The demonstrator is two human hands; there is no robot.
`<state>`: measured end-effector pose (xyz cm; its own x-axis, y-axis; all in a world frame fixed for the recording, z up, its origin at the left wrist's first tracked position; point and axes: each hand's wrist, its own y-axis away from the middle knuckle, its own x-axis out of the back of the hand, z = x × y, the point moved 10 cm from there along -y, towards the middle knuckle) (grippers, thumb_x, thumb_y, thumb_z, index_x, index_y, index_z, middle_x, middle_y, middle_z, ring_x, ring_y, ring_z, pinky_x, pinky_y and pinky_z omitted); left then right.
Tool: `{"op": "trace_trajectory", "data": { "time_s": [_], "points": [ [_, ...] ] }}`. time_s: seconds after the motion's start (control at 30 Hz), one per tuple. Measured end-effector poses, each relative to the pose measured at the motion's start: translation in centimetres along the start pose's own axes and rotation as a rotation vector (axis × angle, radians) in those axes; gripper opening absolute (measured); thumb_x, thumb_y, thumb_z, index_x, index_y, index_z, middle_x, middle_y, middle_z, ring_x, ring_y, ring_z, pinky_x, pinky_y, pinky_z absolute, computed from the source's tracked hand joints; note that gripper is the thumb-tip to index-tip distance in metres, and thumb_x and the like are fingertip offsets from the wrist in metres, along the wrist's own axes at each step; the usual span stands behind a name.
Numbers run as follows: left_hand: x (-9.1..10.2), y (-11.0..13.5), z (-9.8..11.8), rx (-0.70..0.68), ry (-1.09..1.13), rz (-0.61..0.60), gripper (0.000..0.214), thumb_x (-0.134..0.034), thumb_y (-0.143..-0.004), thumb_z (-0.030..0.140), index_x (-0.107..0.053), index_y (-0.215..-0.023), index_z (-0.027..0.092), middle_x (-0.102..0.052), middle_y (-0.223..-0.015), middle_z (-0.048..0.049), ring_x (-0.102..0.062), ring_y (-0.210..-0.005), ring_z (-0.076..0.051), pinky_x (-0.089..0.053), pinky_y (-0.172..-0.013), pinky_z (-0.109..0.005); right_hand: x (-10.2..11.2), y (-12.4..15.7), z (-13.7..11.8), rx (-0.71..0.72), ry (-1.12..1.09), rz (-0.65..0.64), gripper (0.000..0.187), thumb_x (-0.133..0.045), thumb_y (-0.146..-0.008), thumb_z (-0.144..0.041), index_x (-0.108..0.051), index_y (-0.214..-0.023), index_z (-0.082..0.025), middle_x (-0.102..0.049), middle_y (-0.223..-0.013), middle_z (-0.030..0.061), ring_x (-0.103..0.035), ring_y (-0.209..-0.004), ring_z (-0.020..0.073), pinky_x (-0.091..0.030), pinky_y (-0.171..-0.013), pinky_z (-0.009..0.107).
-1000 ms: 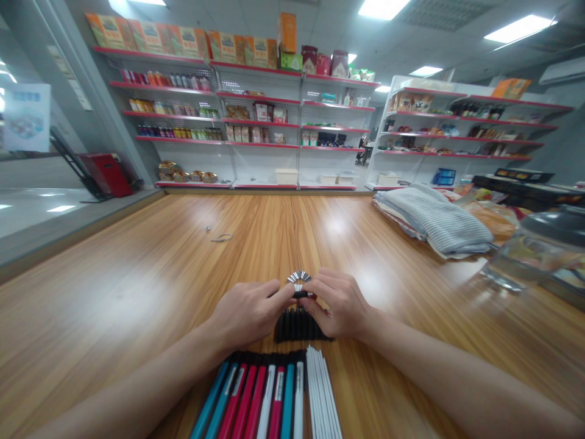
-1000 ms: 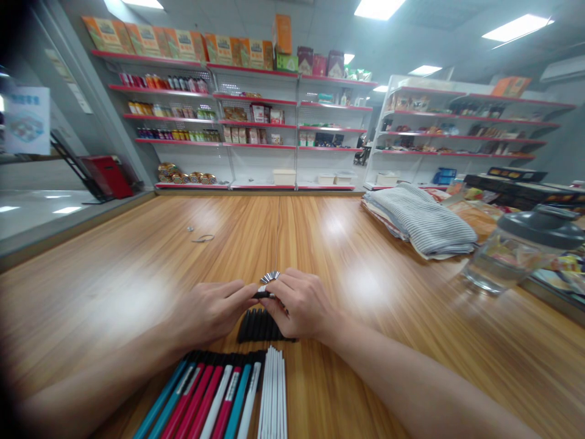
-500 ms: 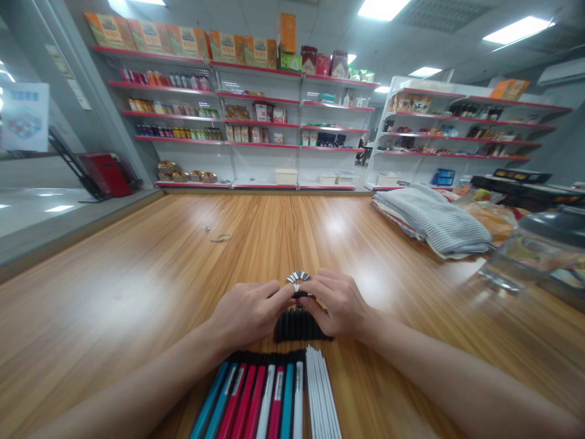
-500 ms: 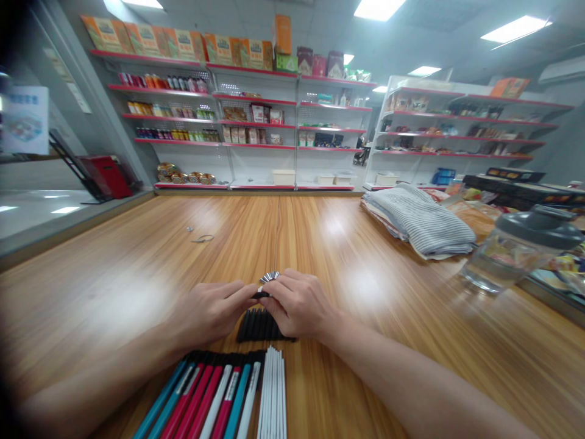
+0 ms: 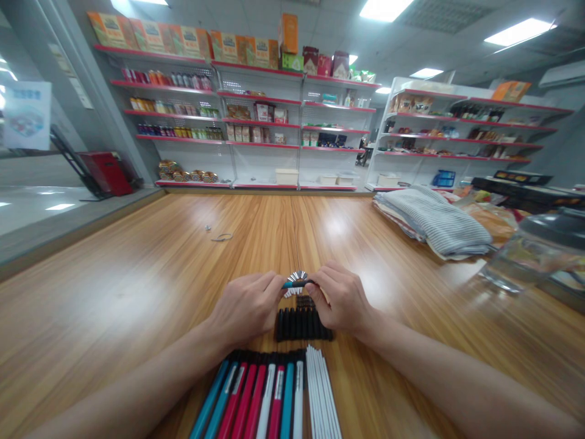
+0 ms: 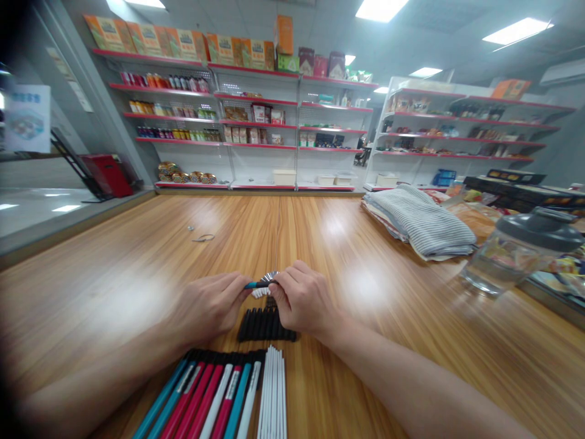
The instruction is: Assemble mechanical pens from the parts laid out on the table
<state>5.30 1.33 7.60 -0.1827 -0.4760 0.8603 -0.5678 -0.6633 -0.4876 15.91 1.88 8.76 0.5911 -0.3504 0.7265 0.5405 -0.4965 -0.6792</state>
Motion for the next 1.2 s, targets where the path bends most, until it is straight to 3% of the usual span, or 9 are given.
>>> {"op": "trace_trajectory", "data": {
  "time_s": [0.1, 0.2, 0.47, 0.93, 1.1, 1.2],
  "points": [
    [-0.2, 0.1, 0.1, -0.013, -0.023, 0.002, 0.017, -0.039, -0.094, 0.021, -0.052, -0.084, 0.018, -0.057, -0.071, -0.0016, -0.057, -0.067, -0.016, -0.034, -0.056, -0.027, -0.1, -0.2, -0.1, 0.002, -0.021, -0.009, 0.016, -0.052, -0.09, -0.026, -0.059, -0.1, -0.016, -0.062, -0.084, 0.0073, -0.049, -0.08, 0.0206, -0.039, -0.073, 0.035],
    [-0.3, 0.2, 0.4, -0.028, -0.027, -0.01, 0.015, -0.039, -0.093, 0.019, -0.052, -0.084, 0.018, -0.058, -0.071, -0.0011, -0.057, -0.064, -0.015, -0.031, -0.053, -0.027, -0.1, -0.3, -0.5, 0.044, -0.02, -0.015, 0.019, -0.053, -0.09, -0.026, -0.061, -0.105, -0.017, -0.063, -0.087, 0.0072, -0.048, -0.082, 0.0209, -0.04, -0.075, 0.036],
    [-0.7, 0.2, 0.5, -0.043, -0.035, -0.056, 0.01, -0.043, -0.09, 0.018, -0.051, -0.084, 0.019, -0.059, -0.07, 0.0, -0.058, -0.061, -0.016, -0.03, -0.05, -0.026, -0.8, -0.1, -1.2, 0.135, 0.057, -0.056, 0.017, -0.05, -0.092, -0.024, -0.064, -0.099, -0.018, -0.062, -0.074, 0.0047, -0.046, -0.071, 0.0181, -0.031, -0.068, 0.034],
    [-0.6, 0.3, 0.7, -0.086, -0.054, -0.051, 0.011, -0.044, -0.086, 0.014, -0.053, -0.082, 0.018, -0.058, -0.069, -0.001, -0.056, -0.06, -0.015, -0.032, -0.051, -0.025, -1.4, -0.1, -0.4, 0.045, -0.026, -0.065, 0.017, -0.049, -0.093, -0.024, -0.061, -0.084, -0.016, -0.063, -0.071, 0.0032, -0.052, -0.065, 0.0143, -0.027, -0.068, 0.032],
    [-0.2, 0.0, -0.7, 0.043, 0.016, 0.007, 0.018, -0.044, -0.091, 0.025, -0.056, -0.081, 0.018, -0.059, -0.07, -0.0026, -0.055, -0.064, -0.014, -0.032, -0.052, -0.023, -1.0, 0.0, 1.4, -0.008, -0.062, -0.012, 0.022, -0.053, -0.092, -0.032, -0.062, -0.08, -0.016, -0.062, -0.068, 0.0034, -0.051, -0.067, 0.0153, -0.031, -0.071, 0.032],
    [0.1, 0.3, -3.0, 0.237, 0.274, 0.105, 0.027, -0.047, -0.092, 0.038, -0.061, -0.084, 0.017, -0.061, -0.073, -0.0034, -0.055, -0.064, -0.013, -0.034, -0.054, -0.022, -0.2, 0.1, 2.7, -0.083, -0.093, 0.058, 0.021, -0.053, -0.091, -0.029, -0.061, -0.077, -0.015, -0.06, -0.066, 0.0034, -0.05, -0.066, 0.0155, -0.033, -0.069, 0.031]
  ]
}}
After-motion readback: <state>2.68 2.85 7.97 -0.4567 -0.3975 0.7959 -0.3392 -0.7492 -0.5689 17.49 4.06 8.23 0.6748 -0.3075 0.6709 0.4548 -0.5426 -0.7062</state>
